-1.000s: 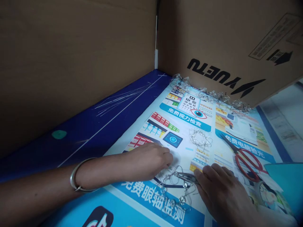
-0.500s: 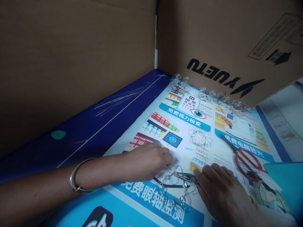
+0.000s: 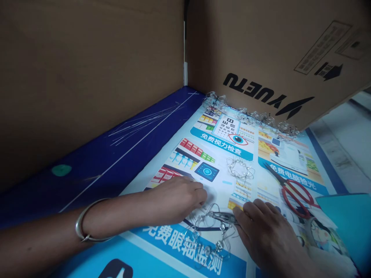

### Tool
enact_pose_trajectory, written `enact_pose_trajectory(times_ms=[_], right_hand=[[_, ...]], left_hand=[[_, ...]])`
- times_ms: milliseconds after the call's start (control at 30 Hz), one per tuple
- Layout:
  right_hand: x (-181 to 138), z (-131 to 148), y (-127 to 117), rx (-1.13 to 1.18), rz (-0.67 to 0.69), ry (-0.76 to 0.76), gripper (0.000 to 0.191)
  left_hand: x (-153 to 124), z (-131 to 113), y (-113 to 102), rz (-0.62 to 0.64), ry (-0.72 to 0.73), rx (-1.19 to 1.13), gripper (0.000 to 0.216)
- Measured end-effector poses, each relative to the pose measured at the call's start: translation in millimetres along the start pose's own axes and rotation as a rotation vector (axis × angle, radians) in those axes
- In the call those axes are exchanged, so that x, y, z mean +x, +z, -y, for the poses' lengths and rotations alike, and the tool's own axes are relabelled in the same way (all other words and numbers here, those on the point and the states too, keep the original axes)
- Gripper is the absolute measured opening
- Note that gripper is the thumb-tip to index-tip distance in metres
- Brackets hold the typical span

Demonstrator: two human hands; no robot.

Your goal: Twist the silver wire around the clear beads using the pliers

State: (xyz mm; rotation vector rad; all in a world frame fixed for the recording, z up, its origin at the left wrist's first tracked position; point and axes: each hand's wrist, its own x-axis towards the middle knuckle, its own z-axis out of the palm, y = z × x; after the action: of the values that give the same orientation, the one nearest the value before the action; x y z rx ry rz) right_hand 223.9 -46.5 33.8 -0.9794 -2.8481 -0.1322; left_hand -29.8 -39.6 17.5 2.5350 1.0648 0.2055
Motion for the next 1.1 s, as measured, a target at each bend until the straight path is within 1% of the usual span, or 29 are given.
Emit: enact_pose_trajectory(times_ms=[233, 567, 833, 967, 1100], right_hand=[[0.1, -0.4, 0.4, -0.011, 0.012, 0.006, 0.016], [0.1, -0.1, 0.3, -0.018, 0.034, 0.008, 0.017], [-0.3, 0.0, -0.3, 0.001, 0.013, -0.008, 0.02], [-0.3, -0.6, 0.3, -0.001, 0.03, 0.009, 0.019], [-0.9, -1.8, 1.3, 0.004, 0.027, -0.008, 0.018]], left_hand=[[-0.5, -1.0, -0.8, 0.008, 0.004, 0.01, 0.011], [0.1, -0.7, -1.4, -0.03, 0.027, -0.006, 0.012], [-0.7, -1.3, 0.7, -0.036, 0.035, -0.025, 0.012], [-0.6, -2.1, 1.5, -0.04, 0.033, -0.032, 0.012], [0.0, -2.3, -0.1, -0.033, 0.031, -0.048, 0.012]])
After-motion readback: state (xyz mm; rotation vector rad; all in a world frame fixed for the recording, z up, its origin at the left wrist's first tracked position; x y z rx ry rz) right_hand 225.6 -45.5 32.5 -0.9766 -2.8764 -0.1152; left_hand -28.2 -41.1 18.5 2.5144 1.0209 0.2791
